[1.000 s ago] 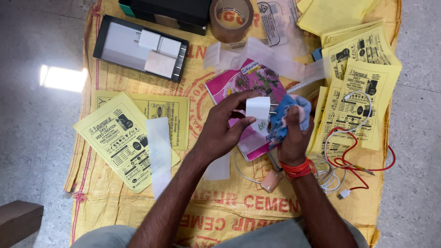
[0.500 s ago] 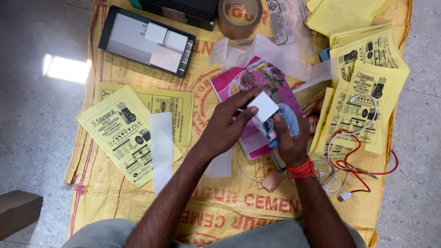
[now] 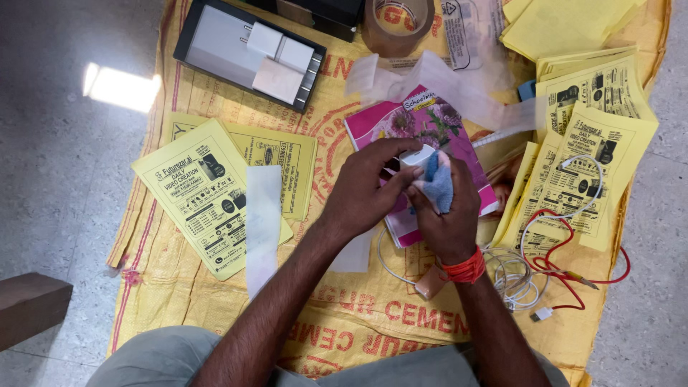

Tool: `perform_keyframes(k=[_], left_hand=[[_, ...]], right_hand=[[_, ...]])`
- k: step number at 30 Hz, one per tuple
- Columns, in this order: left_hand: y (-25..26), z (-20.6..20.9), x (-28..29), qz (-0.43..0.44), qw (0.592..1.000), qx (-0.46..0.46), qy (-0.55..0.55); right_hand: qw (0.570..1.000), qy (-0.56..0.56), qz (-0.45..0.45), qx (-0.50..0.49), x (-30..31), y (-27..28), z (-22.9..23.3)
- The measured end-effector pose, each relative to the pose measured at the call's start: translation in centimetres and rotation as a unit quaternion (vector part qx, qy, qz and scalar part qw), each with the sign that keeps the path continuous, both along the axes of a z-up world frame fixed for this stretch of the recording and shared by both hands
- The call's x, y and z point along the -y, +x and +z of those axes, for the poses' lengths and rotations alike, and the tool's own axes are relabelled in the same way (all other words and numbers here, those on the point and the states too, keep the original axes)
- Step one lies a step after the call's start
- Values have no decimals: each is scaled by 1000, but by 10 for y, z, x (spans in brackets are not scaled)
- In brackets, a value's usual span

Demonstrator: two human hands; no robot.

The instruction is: The person sits on the floor and wipes a white power adapter and a white USB cable with a blue and pink cloth. They handle the items one at a time, wiping the surfaces and then placing them into a black box.

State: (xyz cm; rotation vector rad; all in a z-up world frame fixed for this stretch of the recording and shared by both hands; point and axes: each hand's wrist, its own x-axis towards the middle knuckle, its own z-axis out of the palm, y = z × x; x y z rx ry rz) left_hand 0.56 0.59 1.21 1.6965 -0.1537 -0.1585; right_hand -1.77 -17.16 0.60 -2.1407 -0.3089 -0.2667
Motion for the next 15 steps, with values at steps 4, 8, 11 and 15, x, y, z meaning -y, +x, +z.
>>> perform_keyframes(k=[4,8,11,15], left_hand=[[2,2,-2,16,999,0,-45],[3,2,-3,-2,1000,-9,-30],[1,4,1,4,1000,-1,-26],[0,17,-8,17,1000,24,-6]], right_hand=[[992,58,-40,-107,-1,-2,-6],[991,50,-29,-124,3,-4,-12],[995,27,-13,-94,2,-3,-13],[990,44,5,-131,-12,-3,1]])
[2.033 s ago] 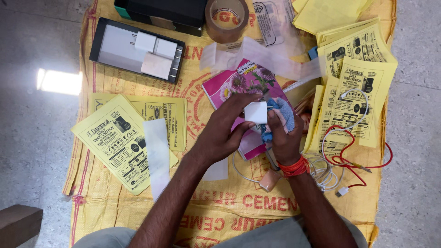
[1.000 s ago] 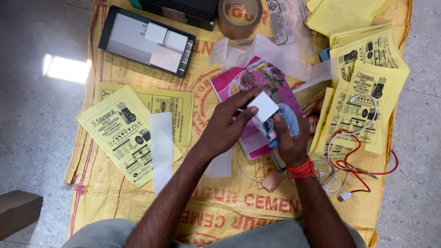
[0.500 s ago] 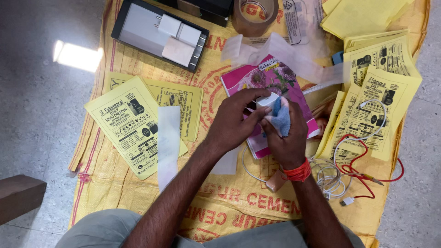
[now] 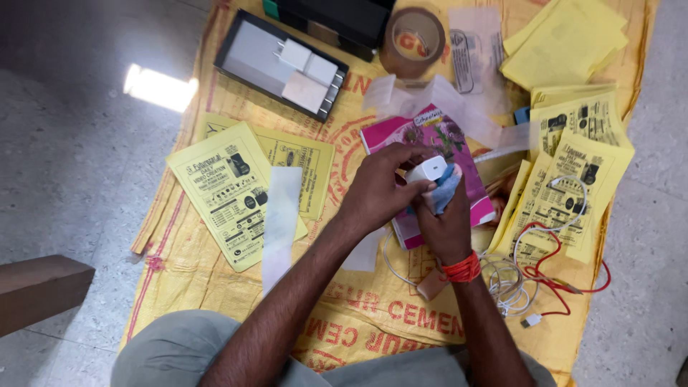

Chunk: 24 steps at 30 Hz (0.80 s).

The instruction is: The person sits on the floor and wipes a white power adapter and a white USB cable with a blue and pink cloth. They handle the items one at a time, wiping the surfaces and then placing them into a black box.

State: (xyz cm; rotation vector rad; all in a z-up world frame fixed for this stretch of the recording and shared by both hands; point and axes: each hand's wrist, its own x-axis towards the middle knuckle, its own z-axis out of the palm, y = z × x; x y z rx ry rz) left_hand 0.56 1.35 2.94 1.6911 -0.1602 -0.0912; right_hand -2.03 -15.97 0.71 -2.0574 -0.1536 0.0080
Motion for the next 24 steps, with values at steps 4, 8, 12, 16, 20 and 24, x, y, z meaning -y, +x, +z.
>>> perform_keyframes(k=[4,8,12,16,20,24], left_hand=[[-4,22,-14,40,999,27,8],[-12,41,-43,88,993,65,49],[-8,51,-92,139,977,113,117],[-1,54,-127,194,963,128,132],[13,57,-149,168,972,101,130],[27,55,-165,185,955,156,174]], right_hand=[[997,-23,14,71,-18,-2,27],[994,-19,21,102,-46,6,63],[981,-47,98,163,-84,24,90],[991,62,111,-33,-127,44,93],[990,89,105,-27,-163,74,88],[985,88,148,-20,-182,104,84]])
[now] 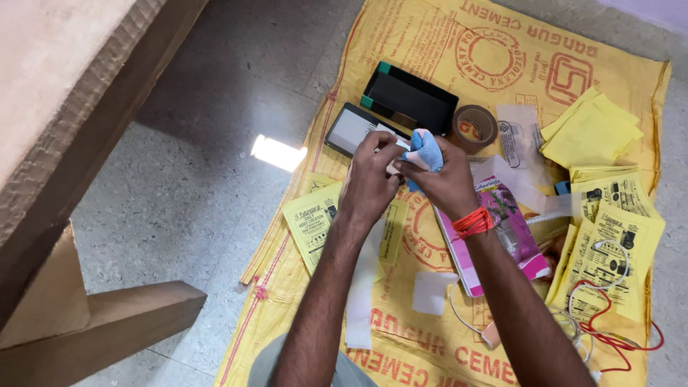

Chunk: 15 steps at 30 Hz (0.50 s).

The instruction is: The person sits on the floor and wipes a white power adapter and a white USB cable with a blue and pink cloth. They handle the items one at a time, wiping the surfaces and then placing them into a black box.

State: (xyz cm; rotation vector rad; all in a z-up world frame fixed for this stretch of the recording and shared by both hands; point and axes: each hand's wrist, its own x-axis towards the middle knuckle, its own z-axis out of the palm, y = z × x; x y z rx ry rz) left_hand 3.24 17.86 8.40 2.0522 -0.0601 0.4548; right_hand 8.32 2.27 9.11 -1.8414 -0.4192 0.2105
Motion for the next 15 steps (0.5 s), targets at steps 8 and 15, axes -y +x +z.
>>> perform_keyframes(k=[8,15], left_hand=[[18,-37,10,155,911,-115,-365],[17,-71,30,250,660,-247,-663]], right_hand=[[987,-139,-59,47,-31,43,-31],[965,-192,-18,177,-53,45,-80]])
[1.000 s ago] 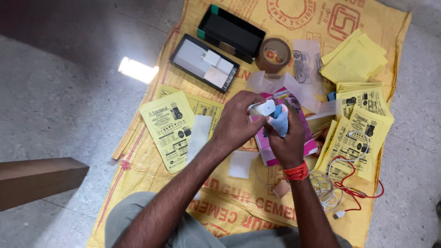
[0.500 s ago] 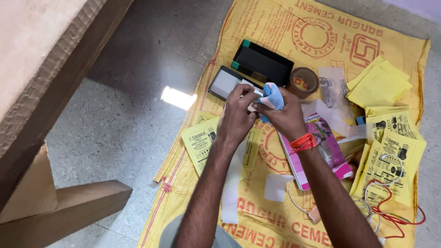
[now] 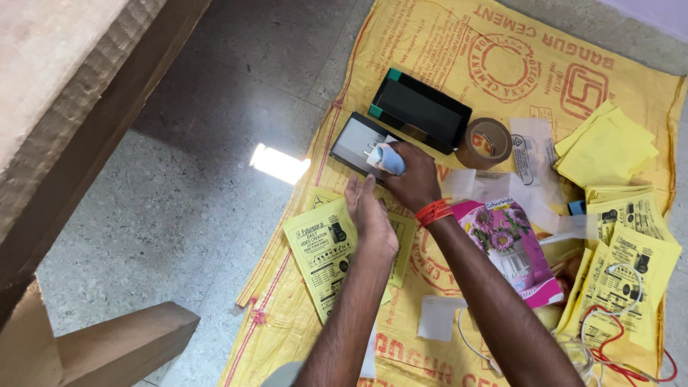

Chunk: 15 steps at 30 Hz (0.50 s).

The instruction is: The person sits on the floor and wipes a white power adapter and a white USB cable with a blue and pink cloth. They handle the items one at a time, wiping the surfaces and then placing them into a black box.

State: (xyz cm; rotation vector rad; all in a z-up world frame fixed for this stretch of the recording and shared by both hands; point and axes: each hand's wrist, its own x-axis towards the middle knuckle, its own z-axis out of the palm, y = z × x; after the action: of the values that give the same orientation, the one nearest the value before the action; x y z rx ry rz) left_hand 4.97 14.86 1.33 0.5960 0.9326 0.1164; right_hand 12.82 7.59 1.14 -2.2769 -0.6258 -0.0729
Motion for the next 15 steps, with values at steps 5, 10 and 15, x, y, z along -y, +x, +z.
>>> perform_keyframes(k=[5,10,15], left_hand=[[6,-9,-8,19,999,-2,-32],[10,-20,-5,10,998,10,-53],[12,-24,-7,37,996,55,-63]], right_hand=[[997,-58,13,47,-3,1,-17],[996,-76,14,42,-3,5,-27],[993,-73,43,78,6,2,-28]])
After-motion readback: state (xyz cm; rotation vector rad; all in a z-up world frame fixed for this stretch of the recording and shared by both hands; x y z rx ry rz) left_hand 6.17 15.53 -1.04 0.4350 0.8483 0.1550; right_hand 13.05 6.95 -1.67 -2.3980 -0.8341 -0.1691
